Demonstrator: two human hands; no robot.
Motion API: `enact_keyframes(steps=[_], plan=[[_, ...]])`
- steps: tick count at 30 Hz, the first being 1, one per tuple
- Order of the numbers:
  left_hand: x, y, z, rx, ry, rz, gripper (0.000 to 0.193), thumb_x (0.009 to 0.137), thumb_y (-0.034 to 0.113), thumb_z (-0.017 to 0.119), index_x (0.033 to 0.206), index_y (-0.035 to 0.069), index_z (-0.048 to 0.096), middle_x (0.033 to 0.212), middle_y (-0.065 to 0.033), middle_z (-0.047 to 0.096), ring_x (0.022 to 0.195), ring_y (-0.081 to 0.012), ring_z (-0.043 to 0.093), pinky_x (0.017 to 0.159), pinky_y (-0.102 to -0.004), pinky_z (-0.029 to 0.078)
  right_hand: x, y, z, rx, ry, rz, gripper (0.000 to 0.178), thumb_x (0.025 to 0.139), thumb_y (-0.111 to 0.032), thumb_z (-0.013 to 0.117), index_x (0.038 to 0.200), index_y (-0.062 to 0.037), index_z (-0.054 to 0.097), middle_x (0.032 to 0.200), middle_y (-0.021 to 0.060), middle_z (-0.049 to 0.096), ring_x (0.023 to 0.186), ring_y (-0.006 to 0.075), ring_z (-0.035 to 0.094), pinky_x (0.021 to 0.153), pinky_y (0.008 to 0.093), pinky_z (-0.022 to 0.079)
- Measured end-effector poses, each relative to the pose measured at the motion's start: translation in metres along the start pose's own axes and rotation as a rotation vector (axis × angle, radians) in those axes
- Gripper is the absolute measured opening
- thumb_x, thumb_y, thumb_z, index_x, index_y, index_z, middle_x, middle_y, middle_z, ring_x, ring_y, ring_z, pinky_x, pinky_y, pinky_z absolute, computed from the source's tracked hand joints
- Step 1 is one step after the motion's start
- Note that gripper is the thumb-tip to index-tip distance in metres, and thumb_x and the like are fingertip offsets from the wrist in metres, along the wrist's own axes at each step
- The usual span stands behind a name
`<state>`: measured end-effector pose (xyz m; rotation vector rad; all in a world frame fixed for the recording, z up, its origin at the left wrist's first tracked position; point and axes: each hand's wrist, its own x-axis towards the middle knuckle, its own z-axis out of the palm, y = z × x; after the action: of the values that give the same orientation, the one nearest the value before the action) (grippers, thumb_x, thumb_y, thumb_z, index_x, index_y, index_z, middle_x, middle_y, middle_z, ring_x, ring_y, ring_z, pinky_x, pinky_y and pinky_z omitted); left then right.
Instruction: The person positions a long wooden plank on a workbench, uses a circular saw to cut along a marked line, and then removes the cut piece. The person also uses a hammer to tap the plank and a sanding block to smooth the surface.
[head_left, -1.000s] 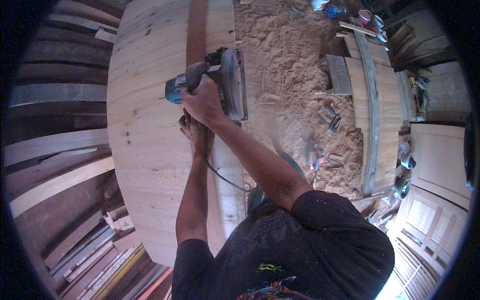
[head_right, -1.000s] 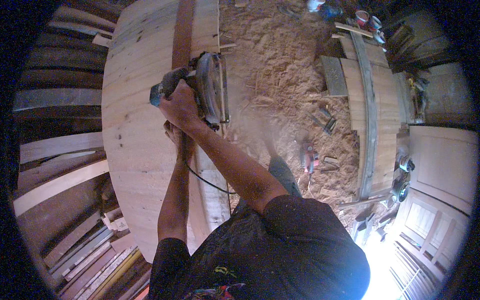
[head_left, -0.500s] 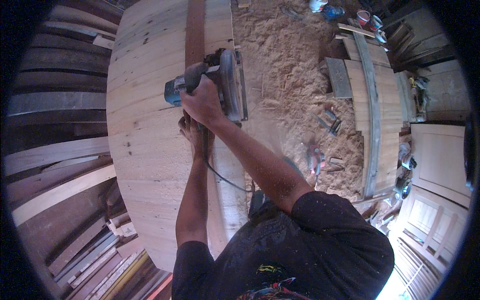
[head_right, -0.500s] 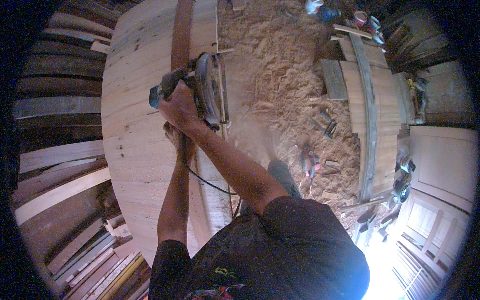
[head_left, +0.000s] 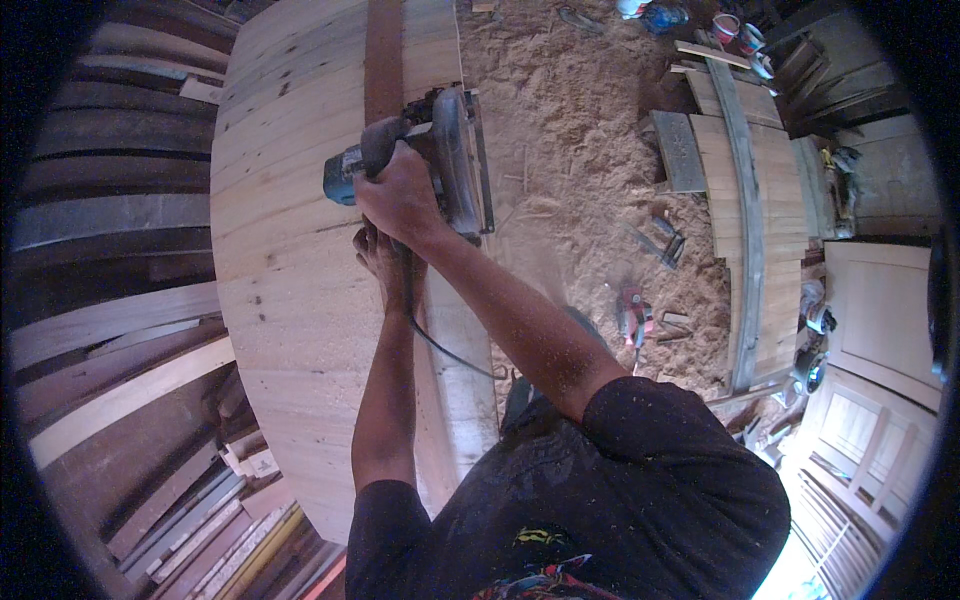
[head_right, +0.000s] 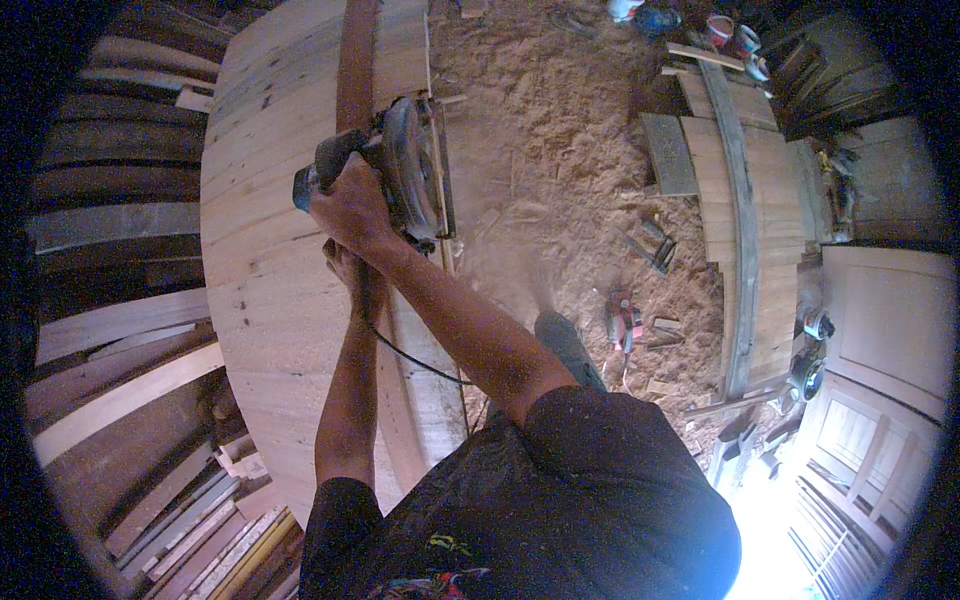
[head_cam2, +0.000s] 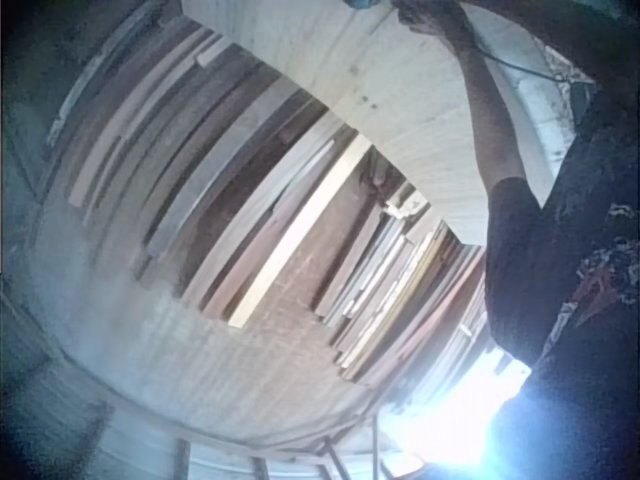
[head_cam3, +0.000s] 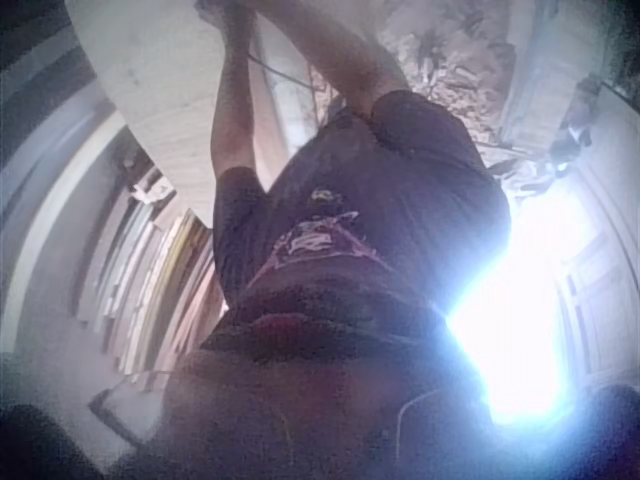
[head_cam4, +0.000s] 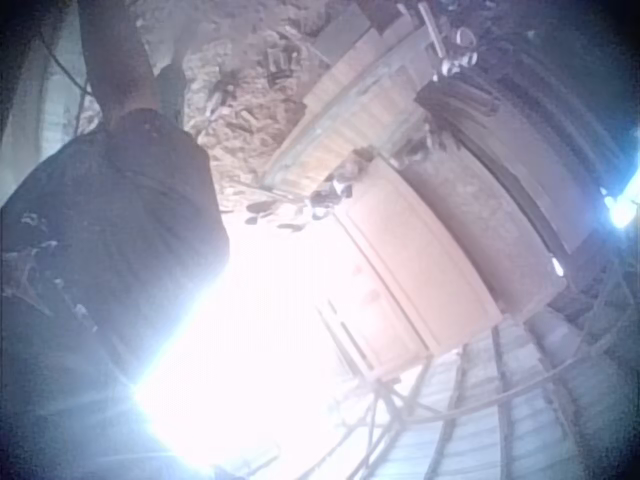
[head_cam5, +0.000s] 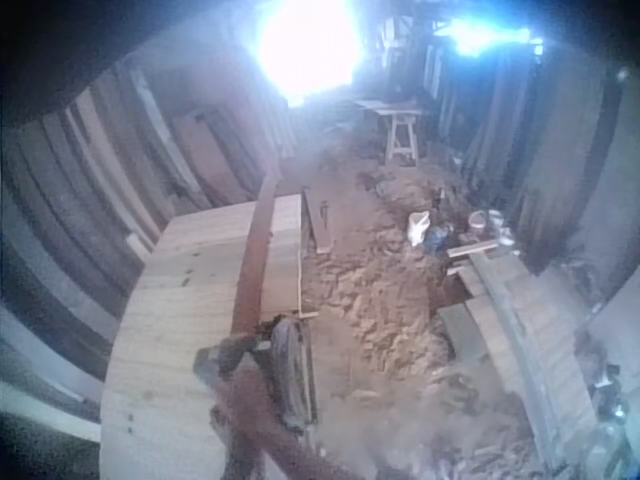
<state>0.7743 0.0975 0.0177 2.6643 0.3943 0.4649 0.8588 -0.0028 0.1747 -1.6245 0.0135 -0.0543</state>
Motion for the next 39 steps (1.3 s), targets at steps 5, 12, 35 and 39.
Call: enact_keyframes(steps=[5,12,35,39], plan=[[0.009,0.002,0.004,0.061,-0.009,-0.008,0.076,0.076,0.034,0.079,0.142,0.013,0.05,0.152,-0.0115,0.046,0.121,-0.0374,0.043,0.095,-0.0536,0.036,0.011,0.006,0.004,-0.014,-0.02,0.024,0.028,0.076,-0.013,0.071,0.089,0.0093,0.06,0.077,0.0254,0.069,0.082,0.0374,0.073,0.074,0.0421,0.055],[0.024,0.013,0.004,0.046,-0.018,-0.009,0.077,0.076,0.034,0.079,0.143,0.014,0.048,0.15,-0.0102,0.047,0.12,-0.0379,0.044,0.094,-0.0535,0.037,0.027,0.01,0.007,0.008,0.002,0.006,0.027,0.076,-0.013,0.071,0.088,0.009,0.061,0.078,0.0248,0.07,0.081,0.0346,0.074,0.073,0.041,0.056],[0.08,0.013,0.026,-0.208,-0.079,-0.205,0.077,0.073,0.029,0.08,0.141,0.011,0.047,0.152,-0.0105,0.043,0.12,-0.0367,0.044,0.097,-0.0521,0.037,0.084,0.001,0.007,0.012,-0.056,0.037,0.029,0.078,-0.013,0.073,0.094,0.0076,0.061,0.082,0.0244,0.07,0.084,0.0376,0.073,0.074,0.0429,0.057],[0.082,0.005,0.032,-0.404,-0.035,-0.21,0.074,0.074,0.028,0.079,0.139,0.011,0.048,0.147,-0.0107,0.046,0.119,-0.0374,0.043,0.096,-0.0513,0.036,0.089,-0.006,0.006,-0.02,-0.064,0.042,0.031,0.078,-0.014,0.073,0.095,0.0079,0.061,0.086,0.0272,0.07,0.09,0.0411,0.072,0.079,0.0446,0.056]])
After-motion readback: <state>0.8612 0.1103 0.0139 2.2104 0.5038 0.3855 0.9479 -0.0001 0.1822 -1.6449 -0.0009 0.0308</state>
